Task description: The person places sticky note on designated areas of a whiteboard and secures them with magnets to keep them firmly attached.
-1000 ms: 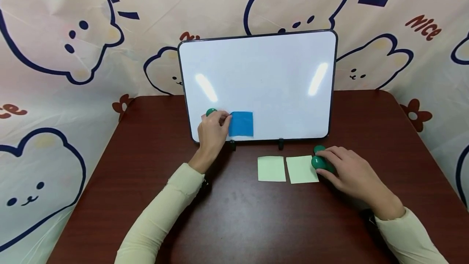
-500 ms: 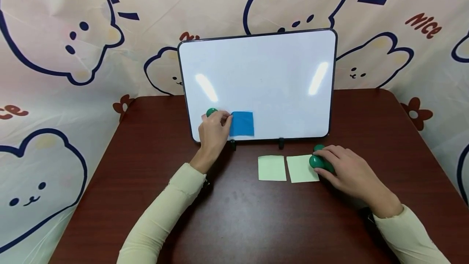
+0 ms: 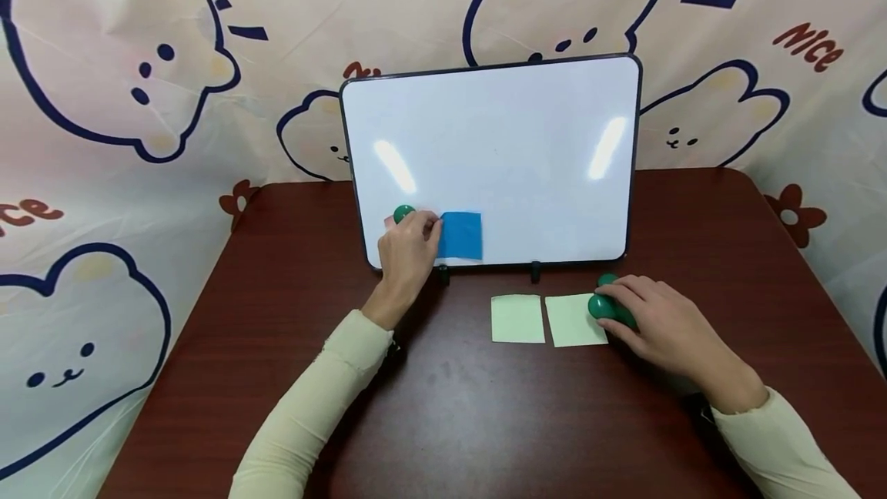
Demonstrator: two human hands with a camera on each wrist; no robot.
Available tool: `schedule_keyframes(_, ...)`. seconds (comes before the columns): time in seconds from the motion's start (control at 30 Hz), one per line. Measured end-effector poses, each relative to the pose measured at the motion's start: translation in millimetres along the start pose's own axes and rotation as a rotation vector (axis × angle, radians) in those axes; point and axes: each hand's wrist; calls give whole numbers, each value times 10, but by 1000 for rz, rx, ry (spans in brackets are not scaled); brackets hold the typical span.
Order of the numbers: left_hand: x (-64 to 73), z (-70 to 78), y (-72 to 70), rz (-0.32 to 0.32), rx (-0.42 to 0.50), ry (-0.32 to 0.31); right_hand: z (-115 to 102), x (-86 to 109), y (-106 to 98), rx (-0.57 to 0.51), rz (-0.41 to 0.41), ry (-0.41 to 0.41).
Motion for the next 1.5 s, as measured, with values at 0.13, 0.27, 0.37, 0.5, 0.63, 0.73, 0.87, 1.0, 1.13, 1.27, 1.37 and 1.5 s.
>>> schedule_keyframes(0.13, 0, -7, -26, -5, -4, 14, 8, 0, 9, -2, -2, 0)
schedule_keyframes(0.27, 10, -21, -61, -22, 35, -5, 10, -9, 23, -3, -6, -5)
schedule_keyframes(0.37, 13, -15, -72, -47, 62, -22, 13, -9, 26, -5, -10, -2)
schedule_keyframes(0.5, -7, 7, -57, -76, 87, -42, 30, 8, 16, 9, 4, 4)
schedule_keyframes(0.63, -25, 2, -58, -89, 107, -78, 42, 0, 16, 14, 13, 0)
schedule_keyframes(0.73, -32, -8, -52, -87, 124, -93, 48, -5, 24, 9, 6, 0)
schedule_keyframes(0.87, -28, -28, -40, -87, 148, -108, 51, -3, 31, -4, 0, 9)
schedule_keyframes(1.0, -27, -42, -32, -86, 170, -123, 50, -6, 24, -14, 0, 25)
schedule_keyframes(1.13, -22, -49, -30, -92, 193, -142, 38, -20, 14, -22, -4, 34)
schedule_keyframes(1.27, -19, -48, -35, -94, 208, -161, 27, -41, 19, -33, 2, 31)
schedule_keyframes(1.37, -14, -53, -31, -91, 209, -164, 18, -66, 37, -42, 15, 25)
schedule_keyframes(1.5, -18, -59, -27, -88, 205, -155, -8, -117, 67, -44, 25, 6)
Point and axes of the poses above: each hand's wrist, its own x-axis away from the middle knuckle, its own y-axis out of the palm, z = x × y, and after that the axes turned 2 degrees about -z, right-handed
